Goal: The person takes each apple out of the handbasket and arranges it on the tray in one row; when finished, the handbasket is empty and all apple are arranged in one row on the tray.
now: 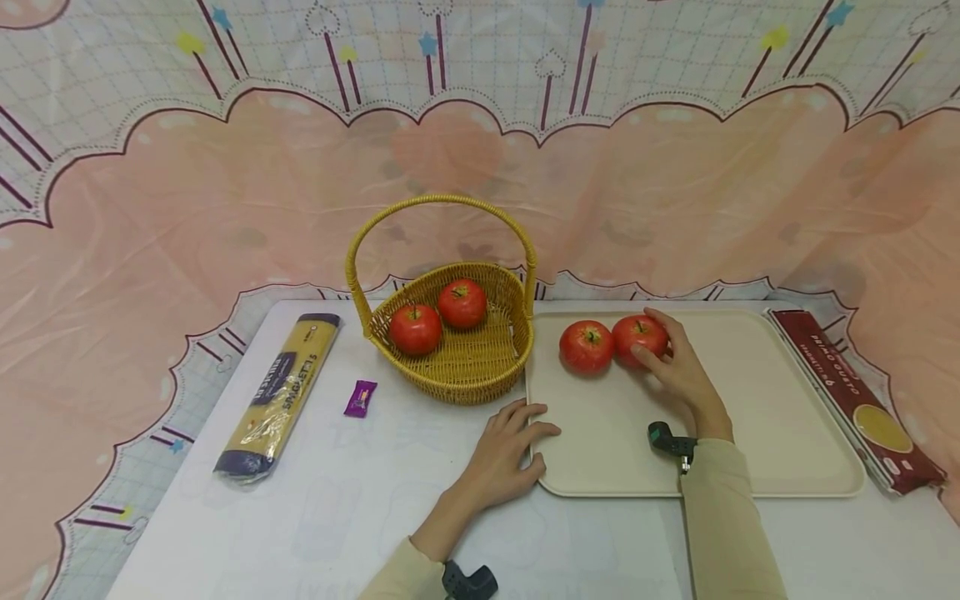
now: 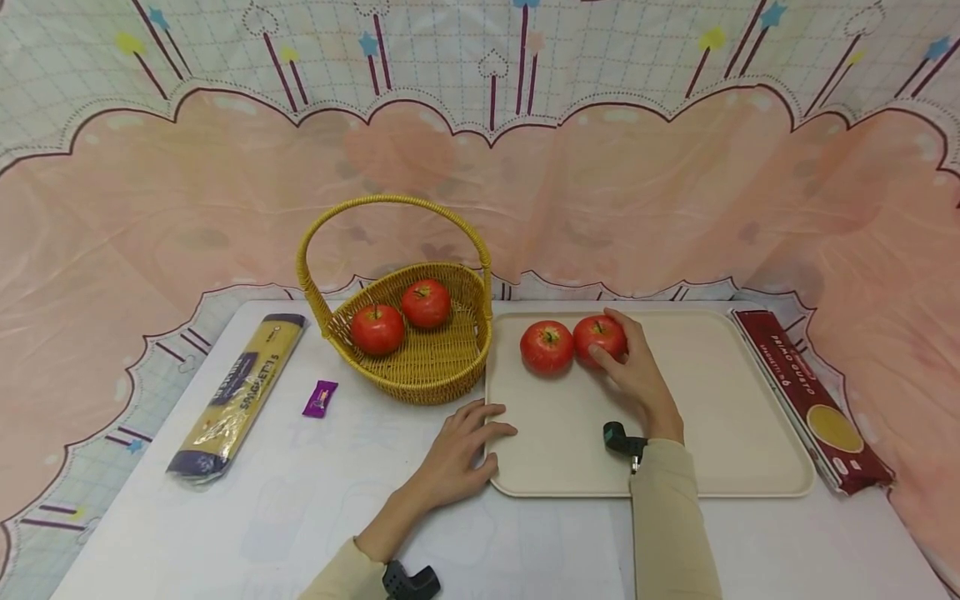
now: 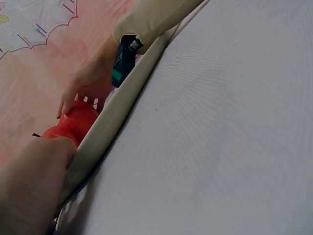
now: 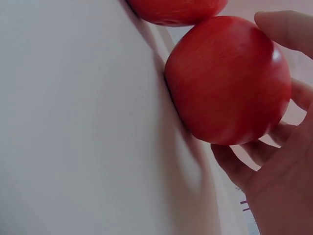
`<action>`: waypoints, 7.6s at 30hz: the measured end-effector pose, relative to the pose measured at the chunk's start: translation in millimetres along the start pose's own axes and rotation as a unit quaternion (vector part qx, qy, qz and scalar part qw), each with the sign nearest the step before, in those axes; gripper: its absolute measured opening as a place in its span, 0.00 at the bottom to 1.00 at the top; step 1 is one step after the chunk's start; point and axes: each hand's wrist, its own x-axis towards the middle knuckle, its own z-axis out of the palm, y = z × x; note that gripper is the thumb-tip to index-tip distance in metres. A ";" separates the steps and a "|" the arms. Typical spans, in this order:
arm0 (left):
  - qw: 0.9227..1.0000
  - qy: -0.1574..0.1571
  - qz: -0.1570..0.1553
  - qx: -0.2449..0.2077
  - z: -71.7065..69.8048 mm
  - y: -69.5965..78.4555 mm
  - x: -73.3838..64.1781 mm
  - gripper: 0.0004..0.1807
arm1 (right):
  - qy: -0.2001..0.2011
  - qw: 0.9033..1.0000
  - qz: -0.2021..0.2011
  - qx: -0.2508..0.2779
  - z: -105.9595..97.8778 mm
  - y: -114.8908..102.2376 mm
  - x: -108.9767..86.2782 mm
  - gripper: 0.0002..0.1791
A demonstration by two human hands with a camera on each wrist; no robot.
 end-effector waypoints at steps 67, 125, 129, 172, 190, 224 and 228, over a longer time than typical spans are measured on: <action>1.000 -0.001 0.007 0.004 -1.4 1.3 -0.8 0.20 | -0.061 0.940 -0.292 -0.167 62.2 -119.8 31.0 0.24; 1.000 0.016 0.019 0.005 -1.6 2.2 -2.6 0.21 | -0.237 0.847 -0.319 -0.352 137.1 -169.5 98.3 0.24; 0.999 0.020 0.024 0.007 -1.1 1.7 -2.9 0.21 | -0.247 0.846 -0.316 -0.352 143.6 -169.5 105.8 0.22; 0.998 0.030 0.040 0.034 2.1 1.3 -3.0 0.20 | -0.382 0.835 -0.138 -0.371 187.1 -166.0 156.6 0.37; 0.998 0.031 0.037 0.027 0.4 2.3 -1.9 0.20 | -0.365 0.849 -0.171 -0.342 183.5 -162.0 157.8 0.32; 1.000 0.019 0.021 0.002 -0.3 1.8 -2.3 0.21 | -0.321 0.874 -0.179 -0.318 163.1 -174.2 127.2 0.34; 1.000 0.020 0.019 0.010 -0.2 2.3 -2.7 0.21 | -0.315 0.882 -0.177 -0.301 159.9 -171.6 123.9 0.34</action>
